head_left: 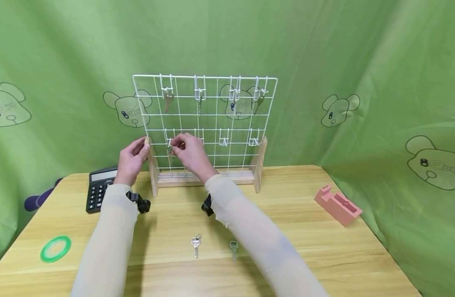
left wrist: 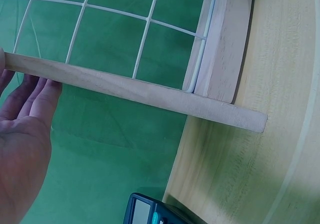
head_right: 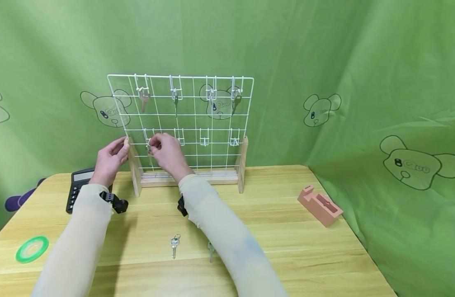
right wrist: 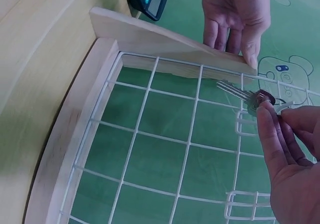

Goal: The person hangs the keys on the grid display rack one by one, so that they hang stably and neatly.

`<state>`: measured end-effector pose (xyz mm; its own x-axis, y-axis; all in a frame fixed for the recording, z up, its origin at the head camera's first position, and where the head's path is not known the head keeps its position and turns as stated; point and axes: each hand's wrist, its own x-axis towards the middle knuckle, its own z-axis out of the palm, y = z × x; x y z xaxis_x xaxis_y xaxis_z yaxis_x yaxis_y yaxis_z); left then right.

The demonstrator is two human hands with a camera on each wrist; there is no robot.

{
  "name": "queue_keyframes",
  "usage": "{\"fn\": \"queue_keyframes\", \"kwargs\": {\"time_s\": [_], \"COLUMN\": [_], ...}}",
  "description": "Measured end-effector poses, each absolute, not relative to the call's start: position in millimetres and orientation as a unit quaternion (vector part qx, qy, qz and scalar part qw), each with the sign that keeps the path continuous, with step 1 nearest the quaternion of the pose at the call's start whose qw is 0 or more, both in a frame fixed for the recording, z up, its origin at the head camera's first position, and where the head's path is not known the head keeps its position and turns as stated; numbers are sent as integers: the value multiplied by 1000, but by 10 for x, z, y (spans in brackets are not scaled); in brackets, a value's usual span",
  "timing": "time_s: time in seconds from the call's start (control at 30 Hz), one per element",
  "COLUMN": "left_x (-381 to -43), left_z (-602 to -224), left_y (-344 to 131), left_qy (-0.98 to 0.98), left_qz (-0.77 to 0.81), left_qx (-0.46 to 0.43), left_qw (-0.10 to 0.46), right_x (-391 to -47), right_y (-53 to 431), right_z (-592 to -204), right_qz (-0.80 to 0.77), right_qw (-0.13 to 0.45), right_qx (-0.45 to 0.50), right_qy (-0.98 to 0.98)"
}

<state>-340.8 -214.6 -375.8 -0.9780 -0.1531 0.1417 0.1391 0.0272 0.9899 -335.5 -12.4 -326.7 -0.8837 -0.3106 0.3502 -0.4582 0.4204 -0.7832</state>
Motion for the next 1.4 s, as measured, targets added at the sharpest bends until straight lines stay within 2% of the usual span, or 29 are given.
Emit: {"fn": "queue_keyframes", "kwargs": {"time_s": [0.43,0.7,1.03,1.4], "left_x": [-3364,-3385,-3379,-3369], "left_z": [-3746,-3756,-3733,-3732], "left_y": [-2146,-2142,-2139,-2146], "left_qy": [-716,-717,-722,-719], "left_qz": [-690,-689,-684,-688], "left_qx": [0,7,3,-4], "left_qw": [105,105,105,102], "right_x": [-3213,-3020,-2848,-2602], "right_y": [-7,231,466,701], "right_z": [-3297,-3389,-3526,-3748], "right_qz": [420,354,354,328], "right_qw": [108,93,36,-75], "right_qx": [269,315,333,349], "right_qy": [-860,-876,-873,-875]}}
